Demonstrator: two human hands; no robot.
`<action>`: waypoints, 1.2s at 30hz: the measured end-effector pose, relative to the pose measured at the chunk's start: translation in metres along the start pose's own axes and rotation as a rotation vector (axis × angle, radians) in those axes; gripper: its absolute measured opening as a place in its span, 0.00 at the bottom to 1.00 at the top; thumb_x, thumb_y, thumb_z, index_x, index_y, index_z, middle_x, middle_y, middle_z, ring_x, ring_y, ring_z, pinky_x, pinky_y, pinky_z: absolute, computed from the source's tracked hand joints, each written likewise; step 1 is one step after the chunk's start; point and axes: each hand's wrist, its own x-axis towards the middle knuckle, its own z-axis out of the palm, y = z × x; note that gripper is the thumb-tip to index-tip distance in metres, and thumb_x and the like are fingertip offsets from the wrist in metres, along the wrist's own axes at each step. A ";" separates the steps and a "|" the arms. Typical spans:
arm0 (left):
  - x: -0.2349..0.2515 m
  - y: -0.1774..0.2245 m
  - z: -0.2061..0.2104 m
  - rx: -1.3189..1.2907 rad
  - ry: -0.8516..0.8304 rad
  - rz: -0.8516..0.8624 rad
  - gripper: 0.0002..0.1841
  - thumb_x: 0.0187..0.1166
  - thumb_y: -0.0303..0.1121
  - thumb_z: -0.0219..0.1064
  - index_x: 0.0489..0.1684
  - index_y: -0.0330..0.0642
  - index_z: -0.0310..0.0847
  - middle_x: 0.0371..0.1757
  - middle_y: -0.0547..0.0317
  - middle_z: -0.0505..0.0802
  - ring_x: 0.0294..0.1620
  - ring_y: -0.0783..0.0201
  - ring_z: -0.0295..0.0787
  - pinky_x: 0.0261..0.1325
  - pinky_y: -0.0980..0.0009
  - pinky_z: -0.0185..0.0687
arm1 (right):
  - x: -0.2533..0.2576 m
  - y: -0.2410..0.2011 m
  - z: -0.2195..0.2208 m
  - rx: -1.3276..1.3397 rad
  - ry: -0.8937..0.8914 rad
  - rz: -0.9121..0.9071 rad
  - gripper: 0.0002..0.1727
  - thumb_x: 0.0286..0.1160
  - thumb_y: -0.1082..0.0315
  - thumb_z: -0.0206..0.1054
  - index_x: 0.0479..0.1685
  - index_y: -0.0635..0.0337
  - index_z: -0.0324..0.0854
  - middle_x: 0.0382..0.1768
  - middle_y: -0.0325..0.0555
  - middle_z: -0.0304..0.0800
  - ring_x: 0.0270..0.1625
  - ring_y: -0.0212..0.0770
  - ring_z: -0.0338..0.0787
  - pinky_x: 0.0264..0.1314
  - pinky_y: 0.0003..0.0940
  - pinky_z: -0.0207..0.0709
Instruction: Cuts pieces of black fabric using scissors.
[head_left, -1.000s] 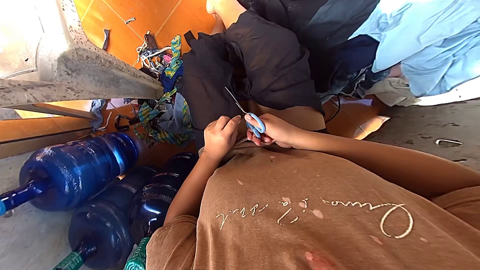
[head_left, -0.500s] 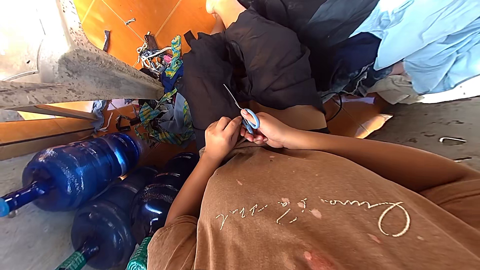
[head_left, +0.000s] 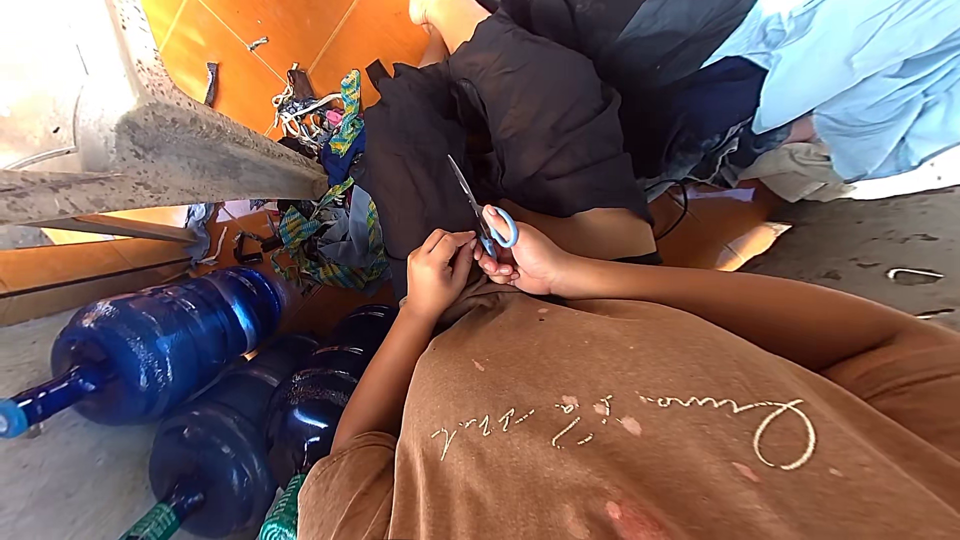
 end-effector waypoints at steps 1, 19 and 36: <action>0.000 0.000 -0.001 -0.019 -0.006 -0.006 0.05 0.72 0.21 0.69 0.36 0.27 0.90 0.32 0.48 0.91 0.29 0.67 0.86 0.38 0.79 0.84 | 0.000 0.000 0.000 0.003 -0.010 0.005 0.36 0.94 0.40 0.33 0.24 0.52 0.73 0.10 0.31 0.71 0.08 0.20 0.64 0.12 0.12 0.56; 0.056 -0.036 -0.053 -0.099 0.161 -0.243 0.14 0.85 0.30 0.59 0.43 0.23 0.83 0.42 0.48 0.92 0.37 0.69 0.91 0.44 0.71 0.91 | -0.065 -0.053 -0.154 -0.628 -0.391 -0.293 0.35 0.56 0.17 0.64 0.38 0.38 0.83 0.28 0.19 0.85 0.28 0.16 0.82 0.29 0.11 0.73; 0.074 -0.067 -0.044 0.358 0.020 -0.969 0.19 0.97 0.35 0.46 0.56 0.24 0.76 0.46 0.32 0.89 0.50 0.43 0.88 0.59 0.48 0.78 | -0.032 -0.082 -0.232 -1.005 0.745 -0.472 0.17 0.77 0.76 0.68 0.60 0.79 0.76 0.52 0.77 0.85 0.57 0.74 0.85 0.62 0.76 0.71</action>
